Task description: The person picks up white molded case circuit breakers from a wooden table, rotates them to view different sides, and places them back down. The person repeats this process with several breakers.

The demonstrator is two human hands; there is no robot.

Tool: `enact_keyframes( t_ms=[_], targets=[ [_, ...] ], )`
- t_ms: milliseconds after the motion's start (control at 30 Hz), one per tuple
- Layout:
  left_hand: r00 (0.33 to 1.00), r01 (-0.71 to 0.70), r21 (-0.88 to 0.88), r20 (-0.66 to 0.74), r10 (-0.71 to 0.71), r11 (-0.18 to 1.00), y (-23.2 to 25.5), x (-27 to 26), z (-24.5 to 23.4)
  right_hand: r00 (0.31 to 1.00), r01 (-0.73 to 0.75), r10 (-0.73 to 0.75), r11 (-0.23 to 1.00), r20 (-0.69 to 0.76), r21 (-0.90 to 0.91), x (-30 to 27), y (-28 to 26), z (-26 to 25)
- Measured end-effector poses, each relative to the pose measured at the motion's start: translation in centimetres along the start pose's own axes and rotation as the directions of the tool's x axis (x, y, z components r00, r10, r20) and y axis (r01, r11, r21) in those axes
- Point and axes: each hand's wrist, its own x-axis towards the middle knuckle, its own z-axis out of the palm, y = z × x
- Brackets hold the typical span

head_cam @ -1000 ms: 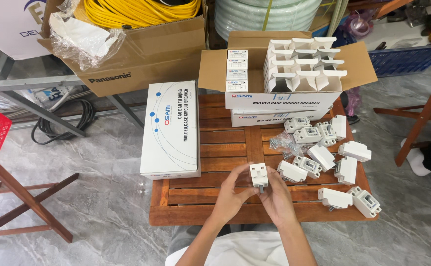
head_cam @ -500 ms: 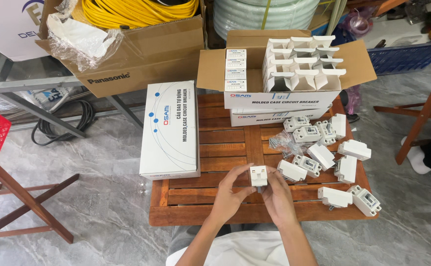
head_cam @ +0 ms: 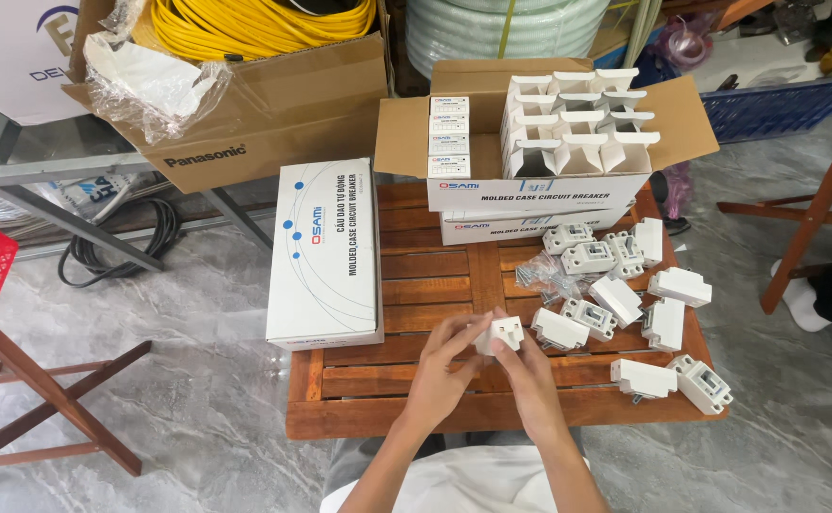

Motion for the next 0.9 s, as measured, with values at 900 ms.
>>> enact_keyframes(
  t_ms=[900],
  targets=[
    [0.998, -0.023, 0.037, 0.062, 0.021, 0.999, 2.5, 5.5, -0.7, 0.952, 0.153, -0.193, 0.972, -0.237, -0.176, 1.5, 1.9, -3.3]
  ],
)
